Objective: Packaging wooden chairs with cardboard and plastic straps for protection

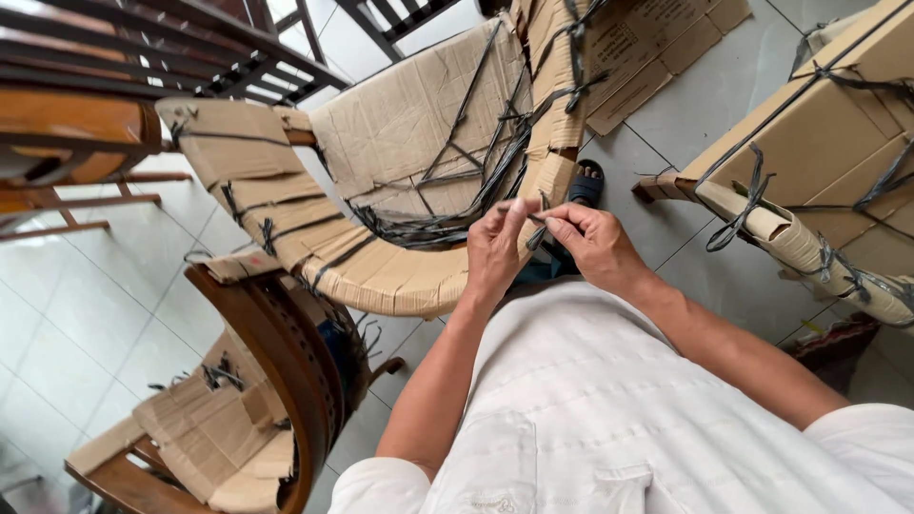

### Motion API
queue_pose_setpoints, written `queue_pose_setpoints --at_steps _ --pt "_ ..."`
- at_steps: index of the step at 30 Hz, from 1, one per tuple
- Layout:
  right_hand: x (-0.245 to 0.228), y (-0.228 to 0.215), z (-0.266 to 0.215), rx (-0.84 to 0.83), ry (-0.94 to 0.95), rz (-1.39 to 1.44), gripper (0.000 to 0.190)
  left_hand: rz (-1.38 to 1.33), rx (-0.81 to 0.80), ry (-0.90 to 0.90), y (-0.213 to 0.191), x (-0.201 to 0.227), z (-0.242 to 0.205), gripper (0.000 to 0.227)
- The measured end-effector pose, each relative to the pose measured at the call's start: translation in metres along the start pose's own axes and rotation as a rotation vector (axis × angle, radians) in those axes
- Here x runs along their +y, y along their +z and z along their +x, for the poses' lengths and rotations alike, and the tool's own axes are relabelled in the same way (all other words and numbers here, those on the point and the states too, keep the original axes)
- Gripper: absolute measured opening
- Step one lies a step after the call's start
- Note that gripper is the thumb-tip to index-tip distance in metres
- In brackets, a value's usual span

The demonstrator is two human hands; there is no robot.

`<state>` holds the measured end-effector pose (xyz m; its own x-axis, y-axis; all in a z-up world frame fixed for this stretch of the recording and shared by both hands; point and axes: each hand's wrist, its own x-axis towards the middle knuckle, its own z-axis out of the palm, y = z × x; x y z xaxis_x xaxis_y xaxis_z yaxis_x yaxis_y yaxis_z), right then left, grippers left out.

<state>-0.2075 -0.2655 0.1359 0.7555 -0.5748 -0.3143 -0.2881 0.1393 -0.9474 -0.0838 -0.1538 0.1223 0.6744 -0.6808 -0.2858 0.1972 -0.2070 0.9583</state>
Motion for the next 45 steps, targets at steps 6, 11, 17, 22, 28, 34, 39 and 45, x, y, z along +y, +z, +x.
queue_pose_setpoints --at_steps 6,11,17,22,28,34,39,45 --pt "0.01 -0.029 -0.008 0.082 0.103 -0.087 0.015 0.189 -0.079 -0.12 0.003 -0.043 0.016 0.028" --pt "0.014 -0.047 -0.016 0.055 0.135 -0.032 0.017 0.147 -0.016 -0.201 0.013 -0.041 0.025 0.028" --pt "-0.005 -0.07 -0.01 0.022 0.102 -0.083 0.016 0.11 -0.021 -0.167 0.016 -0.024 0.03 0.032" --pt "0.0 -0.101 0.0 0.121 0.141 -0.102 0.017 0.03 0.04 -0.245 0.016 -0.004 0.036 0.034" --pt "0.063 -0.18 0.057 0.347 0.35 0.08 0.025 0.138 -0.008 -0.414 0.001 -0.011 0.073 0.032" --pt "0.119 -0.239 0.188 0.401 0.562 -0.059 0.017 0.069 0.066 -0.574 0.036 -0.001 0.125 0.041" --pt "0.13 -0.259 0.265 0.335 0.695 -0.103 0.015 0.147 0.152 -0.632 0.063 -0.01 0.173 0.048" --pt "0.202 -0.266 0.338 0.228 0.754 -0.106 0.016 0.048 0.3 -0.698 0.07 -0.024 0.231 0.043"
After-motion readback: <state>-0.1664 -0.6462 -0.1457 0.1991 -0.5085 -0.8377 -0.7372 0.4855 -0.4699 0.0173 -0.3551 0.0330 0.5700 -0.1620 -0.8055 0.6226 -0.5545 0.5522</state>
